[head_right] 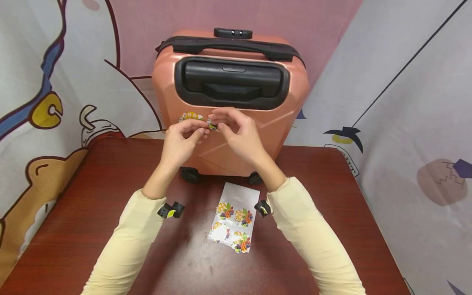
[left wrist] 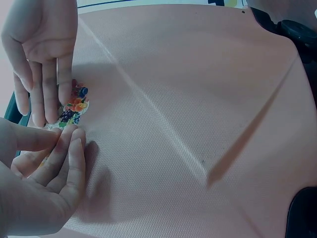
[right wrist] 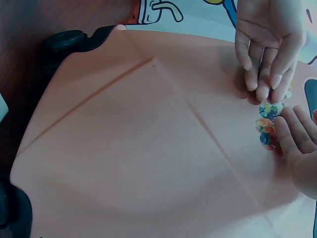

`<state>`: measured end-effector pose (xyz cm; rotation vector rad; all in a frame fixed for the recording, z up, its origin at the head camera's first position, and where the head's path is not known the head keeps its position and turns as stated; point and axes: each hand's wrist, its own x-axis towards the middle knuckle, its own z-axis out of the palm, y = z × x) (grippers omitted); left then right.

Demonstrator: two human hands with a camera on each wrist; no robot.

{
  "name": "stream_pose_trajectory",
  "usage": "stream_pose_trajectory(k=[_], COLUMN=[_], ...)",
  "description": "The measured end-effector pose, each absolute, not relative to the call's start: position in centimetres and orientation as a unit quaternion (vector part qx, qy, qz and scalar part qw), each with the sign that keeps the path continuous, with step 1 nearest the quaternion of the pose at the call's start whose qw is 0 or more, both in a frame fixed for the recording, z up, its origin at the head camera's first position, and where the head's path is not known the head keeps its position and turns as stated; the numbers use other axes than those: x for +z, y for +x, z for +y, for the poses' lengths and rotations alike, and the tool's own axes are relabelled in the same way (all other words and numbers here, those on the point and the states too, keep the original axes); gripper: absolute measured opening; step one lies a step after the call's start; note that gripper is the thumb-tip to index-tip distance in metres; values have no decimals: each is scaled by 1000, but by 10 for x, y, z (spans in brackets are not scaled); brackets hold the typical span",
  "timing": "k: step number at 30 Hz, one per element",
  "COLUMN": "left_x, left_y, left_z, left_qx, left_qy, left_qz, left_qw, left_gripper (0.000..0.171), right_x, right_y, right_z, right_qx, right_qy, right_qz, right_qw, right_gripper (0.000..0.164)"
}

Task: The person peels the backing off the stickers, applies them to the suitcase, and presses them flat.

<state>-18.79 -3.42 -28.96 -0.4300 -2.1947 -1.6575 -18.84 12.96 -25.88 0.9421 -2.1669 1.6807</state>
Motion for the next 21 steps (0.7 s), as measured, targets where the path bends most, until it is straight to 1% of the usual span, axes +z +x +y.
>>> stream_pose_trajectory(k=[14,18,21], left_x=[-290,-289,-289], left_y=[-186,-186,-186], left_z=[-34,-34,-34], left_qx=[-575,-573,-574], left_qy=[-145,-143,-143], left_qz=[-787,-790,-790], left_qw=[171,164,161], left_gripper=[13,12,12], right_x=[-288,-286,-277], right_y=[-187,-187,-187], right_z=[137,138,137], right_qx=[574,575,576], right_qy=[278,276,281], right_qz=[-766,-767,-762], right_qw=[78,77,93], right_gripper=[25,25,25])
